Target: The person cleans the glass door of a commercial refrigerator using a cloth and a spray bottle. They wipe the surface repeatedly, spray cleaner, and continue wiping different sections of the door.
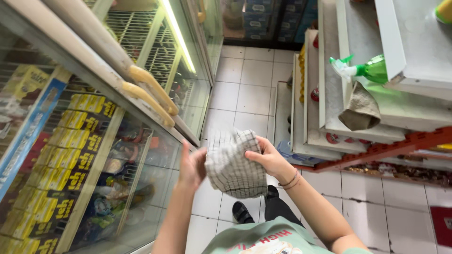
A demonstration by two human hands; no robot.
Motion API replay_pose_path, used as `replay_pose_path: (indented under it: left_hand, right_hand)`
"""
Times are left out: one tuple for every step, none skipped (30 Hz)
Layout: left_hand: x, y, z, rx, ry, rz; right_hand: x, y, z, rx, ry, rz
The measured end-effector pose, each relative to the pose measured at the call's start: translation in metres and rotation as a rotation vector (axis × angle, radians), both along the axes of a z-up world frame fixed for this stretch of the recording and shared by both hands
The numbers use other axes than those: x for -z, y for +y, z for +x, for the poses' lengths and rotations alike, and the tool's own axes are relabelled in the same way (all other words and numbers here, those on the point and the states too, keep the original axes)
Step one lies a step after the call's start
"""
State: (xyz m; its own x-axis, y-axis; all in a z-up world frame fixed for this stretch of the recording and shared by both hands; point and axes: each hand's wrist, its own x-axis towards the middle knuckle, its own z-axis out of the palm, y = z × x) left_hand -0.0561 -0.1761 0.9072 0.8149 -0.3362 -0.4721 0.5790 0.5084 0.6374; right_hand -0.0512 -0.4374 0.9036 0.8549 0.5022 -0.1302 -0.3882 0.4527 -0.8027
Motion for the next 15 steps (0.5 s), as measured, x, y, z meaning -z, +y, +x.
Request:
replay_pose_path:
  left_hand:
    - [0.005, 0.004, -0.019, -0.017, 0.014, -0.030]
    - [0.010, 0.008, -0.032, -0.033, 0.029, -0.059]
    - [0.013, 0.014, -0.041, -0.082, -0.060, -0.016]
    - [0.013, 0.020, -0.050, -0.131, -0.147, 0.029]
    - [0.010, 0.026, -0.060, -0.188, -0.231, 0.079]
    - [0.004, 0.031, -0.065, -0.237, -0.266, 0.191]
    - [-0.005, 0.035, -0.069, -0.291, -0.296, 0.306]
    - [-0.017, 0.039, -0.071, -0.344, -0.323, 0.422]
    - [-0.032, 0.042, -0.074, -0.366, -0.324, 0.550]
    - [-0.049, 0.044, -0.075, -0.385, -0.319, 0.679]
    - [-0.066, 0.047, -0.078, -0.404, -0.309, 0.810]
    - [-0.085, 0.049, -0.081, -0.454, -0.384, 1.014]
    - [-0.104, 0.049, -0.085, -0.495, -0.455, 1.225]
    - [-0.123, 0.049, -0.087, -0.527, -0.521, 1.440]
    - [-0.139, 0.048, -0.086, -0.641, -0.632, 1.646]
  right_hand:
    - [-0.002, 0.009, 0.003, -0.039, -0.039, -0.024]
    - [-0.006, 0.016, 0.006, -0.078, -0.078, -0.047]
    - [-0.010, 0.023, 0.006, -0.101, -0.116, -0.094]
    - [-0.014, 0.030, 0.007, -0.123, -0.154, -0.140]
    - [-0.020, 0.036, 0.008, -0.154, -0.192, -0.183]
    - [-0.025, 0.043, 0.009, -0.155, -0.188, -0.195]
    - [-0.030, 0.050, 0.012, -0.162, -0.184, -0.206]
    - [-0.035, 0.057, 0.014, -0.169, -0.181, -0.218]
    - [-0.039, 0.064, 0.015, -0.144, -0.213, -0.224]
    - [-0.043, 0.073, 0.018, -0.118, -0.245, -0.229]
    - [-0.046, 0.083, 0.019, -0.094, -0.277, -0.231]
    - [-0.048, 0.092, 0.018, -0.088, -0.308, -0.224]
    - [-0.051, 0.101, 0.018, -0.081, -0.339, -0.212]
    - [-0.053, 0.110, 0.019, -0.073, -0.370, -0.199]
    - [-0.055, 0.120, 0.023, -0.105, -0.380, -0.205]
